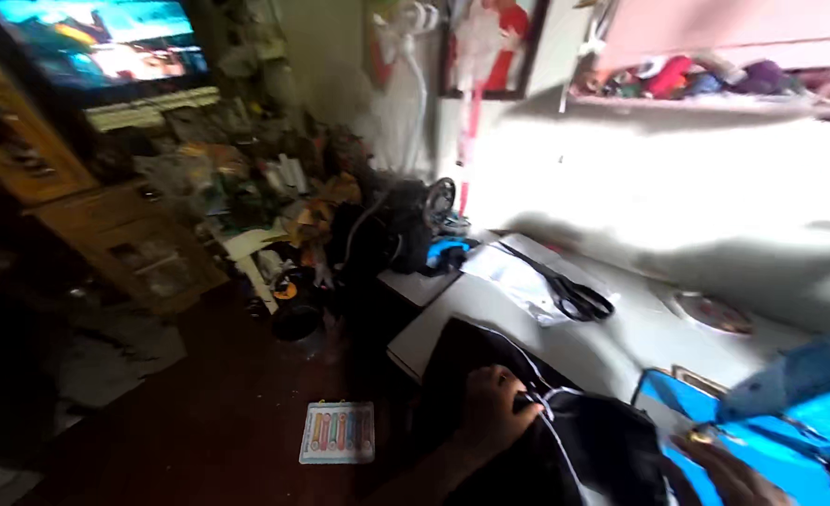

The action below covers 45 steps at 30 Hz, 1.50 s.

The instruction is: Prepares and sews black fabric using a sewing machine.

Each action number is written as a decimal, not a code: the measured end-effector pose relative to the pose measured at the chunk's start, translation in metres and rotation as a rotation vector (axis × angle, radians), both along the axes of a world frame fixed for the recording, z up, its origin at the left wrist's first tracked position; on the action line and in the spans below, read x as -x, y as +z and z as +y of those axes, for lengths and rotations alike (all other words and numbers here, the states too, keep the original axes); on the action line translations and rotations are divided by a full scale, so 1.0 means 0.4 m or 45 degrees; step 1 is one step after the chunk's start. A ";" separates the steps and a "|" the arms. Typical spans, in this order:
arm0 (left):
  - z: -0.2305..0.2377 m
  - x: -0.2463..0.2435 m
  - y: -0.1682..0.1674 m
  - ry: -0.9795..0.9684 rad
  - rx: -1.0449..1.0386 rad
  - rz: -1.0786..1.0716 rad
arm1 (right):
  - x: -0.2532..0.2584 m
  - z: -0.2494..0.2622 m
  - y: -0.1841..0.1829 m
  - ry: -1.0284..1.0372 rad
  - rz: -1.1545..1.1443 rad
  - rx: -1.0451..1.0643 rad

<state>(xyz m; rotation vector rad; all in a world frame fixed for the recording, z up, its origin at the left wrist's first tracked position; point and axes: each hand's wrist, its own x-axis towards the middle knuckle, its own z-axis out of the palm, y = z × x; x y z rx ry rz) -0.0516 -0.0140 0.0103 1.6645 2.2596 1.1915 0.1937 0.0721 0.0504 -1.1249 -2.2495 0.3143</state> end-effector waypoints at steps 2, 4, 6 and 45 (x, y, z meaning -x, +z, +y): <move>-0.001 0.000 -0.003 -0.015 -0.060 0.000 | 0.092 0.011 0.014 0.347 -0.056 0.008; -0.003 -0.003 -0.015 0.025 -0.246 0.023 | 0.169 0.035 0.004 0.478 -0.139 -0.052; -0.011 -0.007 -0.019 0.069 -0.471 0.024 | 0.217 0.066 -0.013 0.532 -0.196 -0.044; -0.147 -0.111 0.012 -0.183 0.005 -0.117 | 0.123 0.088 -0.074 0.934 0.479 0.438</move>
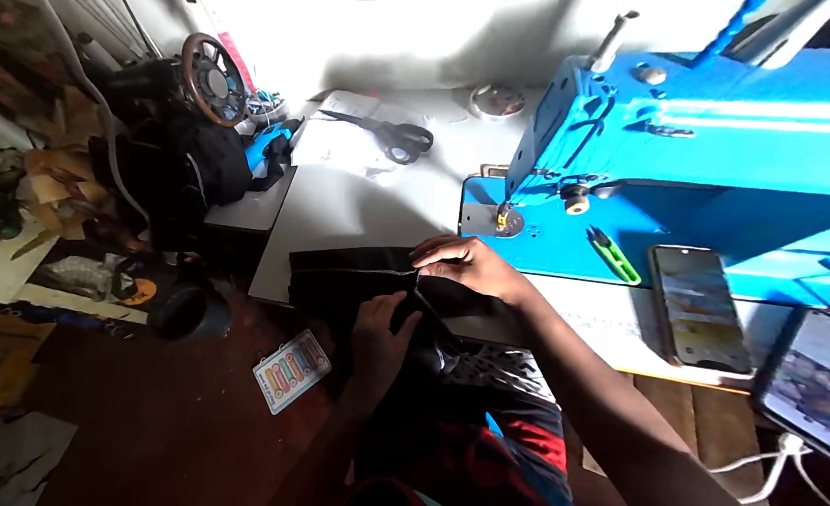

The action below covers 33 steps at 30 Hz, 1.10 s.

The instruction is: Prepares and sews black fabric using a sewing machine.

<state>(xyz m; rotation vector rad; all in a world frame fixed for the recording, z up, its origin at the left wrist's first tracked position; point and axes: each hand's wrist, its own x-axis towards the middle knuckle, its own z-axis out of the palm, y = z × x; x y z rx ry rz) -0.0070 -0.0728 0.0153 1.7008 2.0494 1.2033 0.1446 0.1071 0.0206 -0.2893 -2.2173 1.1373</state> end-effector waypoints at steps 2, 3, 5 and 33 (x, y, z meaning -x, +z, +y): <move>0.015 -0.004 0.005 -0.004 -0.022 0.012 | -0.001 -0.019 0.013 -0.074 0.034 -0.077; 0.019 -0.004 0.010 -0.015 -0.023 -0.009 | -0.002 -0.032 0.021 -0.114 0.046 -0.117; 0.022 0.002 0.027 -0.054 0.009 -0.091 | -0.004 -0.050 0.036 -0.187 0.057 -0.180; 0.060 0.080 0.050 -0.182 -0.413 0.221 | -0.029 -0.153 0.041 -0.433 0.051 -0.142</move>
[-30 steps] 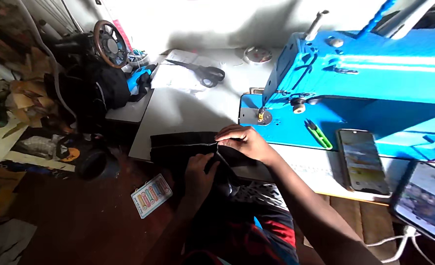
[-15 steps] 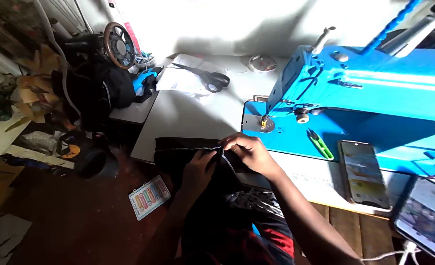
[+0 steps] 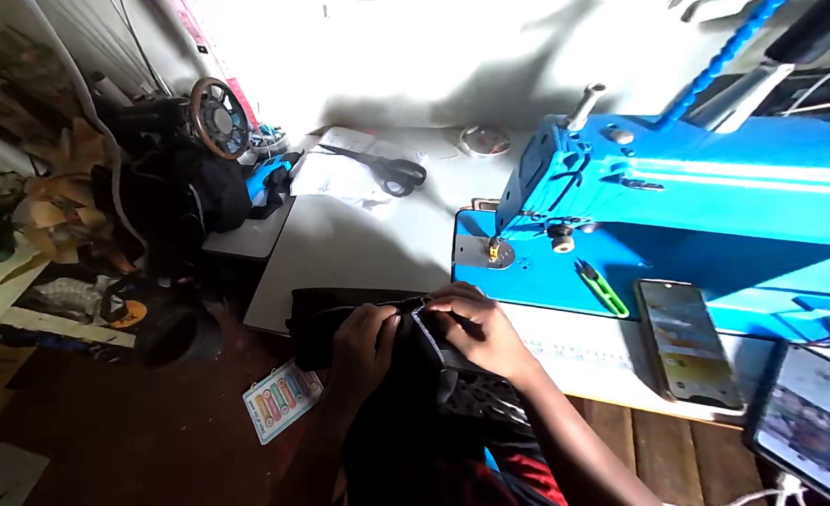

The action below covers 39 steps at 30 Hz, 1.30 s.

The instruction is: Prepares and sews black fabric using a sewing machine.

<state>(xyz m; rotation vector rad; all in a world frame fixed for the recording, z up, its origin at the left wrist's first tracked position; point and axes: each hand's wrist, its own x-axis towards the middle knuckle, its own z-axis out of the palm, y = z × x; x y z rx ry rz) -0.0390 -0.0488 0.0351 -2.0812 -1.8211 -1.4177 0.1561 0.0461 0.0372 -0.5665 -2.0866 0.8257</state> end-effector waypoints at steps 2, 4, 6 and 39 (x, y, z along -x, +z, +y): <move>0.002 -0.007 0.001 0.000 0.013 -0.013 | 0.010 -0.024 -0.002 -0.059 -0.016 -0.047; 0.004 -0.011 0.004 0.001 0.007 -0.015 | 0.023 -0.036 -0.010 -0.112 0.021 -0.049; 0.006 -0.006 0.010 -0.034 0.017 -0.051 | 0.025 -0.035 -0.010 -0.121 0.099 0.066; 0.048 0.072 0.161 -0.348 -0.305 -0.379 | -0.041 -0.021 0.010 -0.497 0.029 -0.327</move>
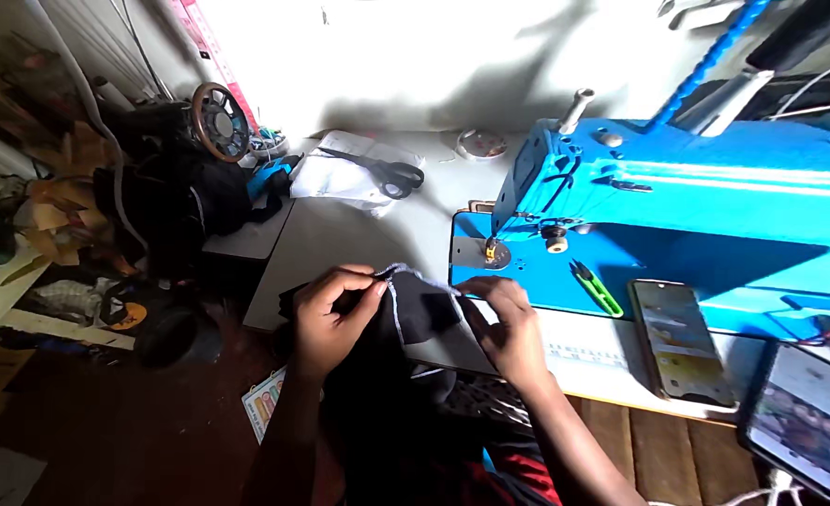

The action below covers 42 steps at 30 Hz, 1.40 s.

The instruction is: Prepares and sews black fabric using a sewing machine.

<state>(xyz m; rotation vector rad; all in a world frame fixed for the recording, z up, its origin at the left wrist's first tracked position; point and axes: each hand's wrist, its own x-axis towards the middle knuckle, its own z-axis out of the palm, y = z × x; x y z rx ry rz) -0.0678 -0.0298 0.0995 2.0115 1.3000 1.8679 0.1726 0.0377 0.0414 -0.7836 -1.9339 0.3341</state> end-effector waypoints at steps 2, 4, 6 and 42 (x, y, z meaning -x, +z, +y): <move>0.003 0.003 0.031 0.000 -0.034 0.070 | 0.022 -0.032 0.020 -0.043 0.072 -0.072; 0.006 0.004 0.060 -0.012 -0.052 0.119 | 0.062 -0.068 0.031 0.213 0.140 0.095; 0.008 0.008 0.080 -0.048 -0.036 0.157 | 0.107 -0.087 0.019 0.552 0.202 0.436; -0.055 0.061 0.173 -0.072 0.115 0.216 | 0.019 -0.027 0.152 0.444 0.401 0.202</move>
